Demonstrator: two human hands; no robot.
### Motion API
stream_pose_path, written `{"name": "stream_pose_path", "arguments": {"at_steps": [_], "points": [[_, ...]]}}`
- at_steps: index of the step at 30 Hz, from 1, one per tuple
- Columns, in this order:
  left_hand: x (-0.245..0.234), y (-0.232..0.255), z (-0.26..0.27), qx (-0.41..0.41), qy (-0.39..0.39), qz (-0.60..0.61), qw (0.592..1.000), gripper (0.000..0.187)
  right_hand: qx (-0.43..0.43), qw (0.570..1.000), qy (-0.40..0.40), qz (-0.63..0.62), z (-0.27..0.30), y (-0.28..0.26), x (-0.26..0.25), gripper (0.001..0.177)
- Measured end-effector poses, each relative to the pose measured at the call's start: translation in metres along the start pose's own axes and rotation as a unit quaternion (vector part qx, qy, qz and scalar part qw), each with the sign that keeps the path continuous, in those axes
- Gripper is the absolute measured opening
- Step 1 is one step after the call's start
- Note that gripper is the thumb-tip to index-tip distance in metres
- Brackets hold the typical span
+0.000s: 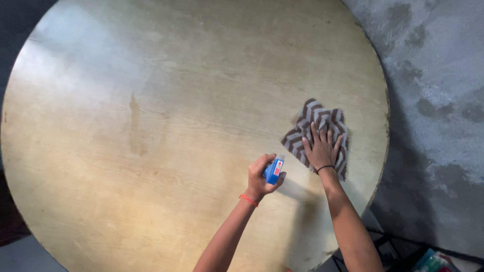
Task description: The person cleans a round wooden table by spraying a cleaning solution from a blue bottle and wiping the surface with a striped cloth. The person moves around the table to cover different areas, repeatedly applying the spray and wiping until the entire surface is treated.
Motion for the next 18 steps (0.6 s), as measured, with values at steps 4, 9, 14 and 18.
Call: {"name": "stream_pose_path", "arguments": {"at_steps": [4, 9, 14, 18], "points": [[0.01, 0.002, -0.004, 0.006, -0.001, -0.007, 1.0, 0.047, 0.086, 0.995, 0.054, -0.025, -0.014, 0.018, -0.013, 0.072], [0.008, 0.003, 0.008, -0.017, -0.029, -0.001, 0.999, 0.047, 0.081, 0.991, 0.105, -0.019, -0.008, 0.019, -0.011, 0.07], [0.003, 0.017, 0.02, -0.014, -0.009, 0.005, 1.0, 0.048, 0.094, 0.992, 0.086, -0.022, -0.009, 0.028, -0.006, 0.068], [0.003, 0.024, 0.034, -0.025, -0.007, -0.008, 1.0, 0.042, 0.071, 0.99, 0.114, -0.038, -0.011, 0.026, -0.007, 0.066]]}}
Point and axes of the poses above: each hand's wrist, its own z-axis away from the middle knuckle, its own x-axis out of the palm, y = z × x, the point moved 9 cm from there along -z, towards the middle knuckle, and after that the axes turned 5 degrees about z, right-handed, at the moved point
